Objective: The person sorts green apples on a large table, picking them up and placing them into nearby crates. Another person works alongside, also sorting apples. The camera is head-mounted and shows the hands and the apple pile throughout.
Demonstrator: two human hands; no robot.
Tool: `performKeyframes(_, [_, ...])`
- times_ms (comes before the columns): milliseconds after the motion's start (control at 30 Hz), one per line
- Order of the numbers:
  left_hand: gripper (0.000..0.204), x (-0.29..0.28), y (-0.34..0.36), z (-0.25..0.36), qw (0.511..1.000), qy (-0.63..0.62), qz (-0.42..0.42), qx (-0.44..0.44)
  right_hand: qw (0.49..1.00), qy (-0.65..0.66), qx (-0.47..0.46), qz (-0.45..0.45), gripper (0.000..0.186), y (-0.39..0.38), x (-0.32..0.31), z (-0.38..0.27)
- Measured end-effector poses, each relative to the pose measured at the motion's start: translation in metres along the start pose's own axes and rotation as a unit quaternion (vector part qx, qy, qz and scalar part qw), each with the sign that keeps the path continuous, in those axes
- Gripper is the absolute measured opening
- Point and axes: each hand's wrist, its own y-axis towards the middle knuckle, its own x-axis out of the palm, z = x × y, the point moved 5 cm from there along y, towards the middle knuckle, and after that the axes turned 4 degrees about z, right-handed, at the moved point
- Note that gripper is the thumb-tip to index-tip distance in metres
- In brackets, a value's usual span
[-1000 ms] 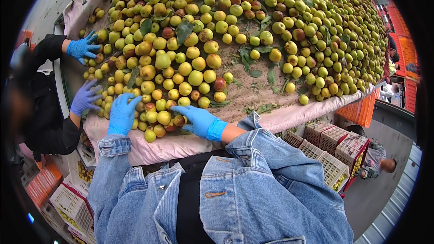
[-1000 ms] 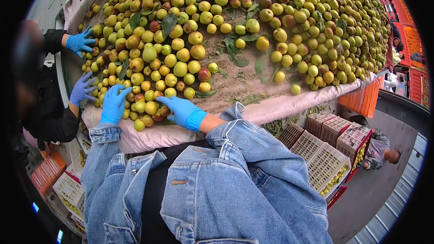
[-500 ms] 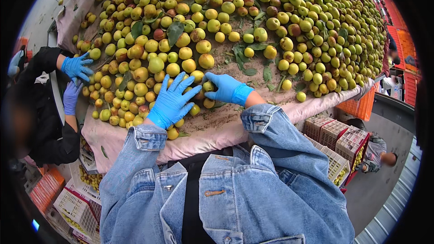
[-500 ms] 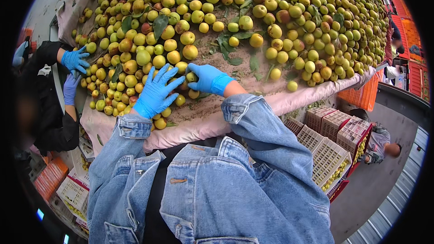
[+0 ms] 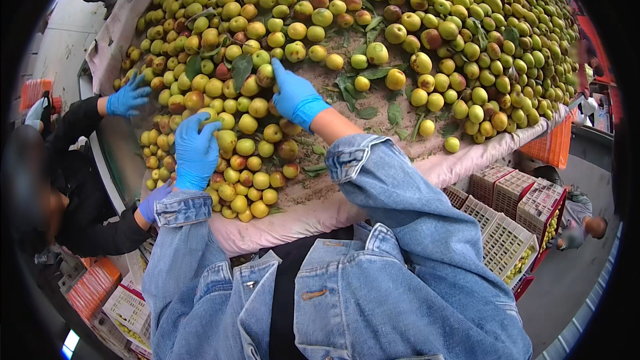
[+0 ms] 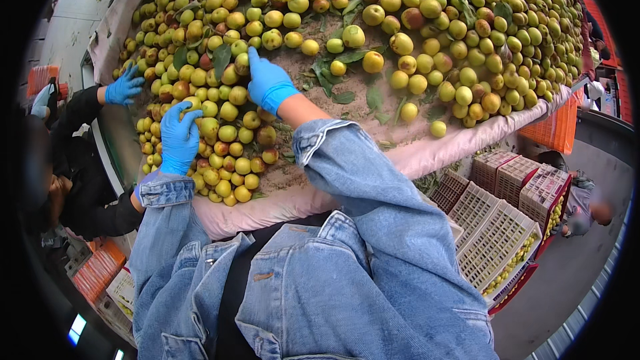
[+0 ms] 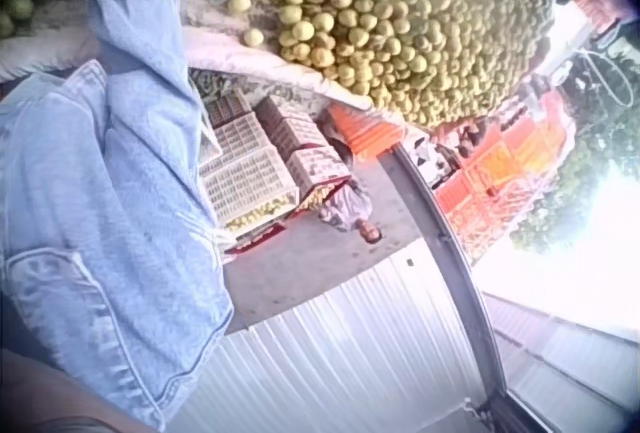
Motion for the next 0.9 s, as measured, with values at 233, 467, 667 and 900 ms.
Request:
performKeyframes(233, [0.040,0.037,0.094,0.081,0.987,-0.111,-0.088,0.082,0.935,-0.078,-0.230,-0.259,0.045,-0.058,0.051,-0.054])
performKeyframes(467, [0.044,0.083,0.051,0.033,0.964,0.140,-0.180,0.138,0.991,-0.103,-0.054,0.064,0.029,-0.081,-0.131,0.049])
performKeyframes(667, [0.028,0.047,0.045,-0.033,0.974,0.175,-0.145,0.006,0.958,-0.278,0.047,0.060,0.048,-0.022,-0.154,0.086])
performKeyframes(900, [0.043,0.061,0.187,0.056,0.999,-0.037,0.010,0.011,0.956,-0.136,-0.125,-0.228,0.041,-0.059,-0.067,0.026])
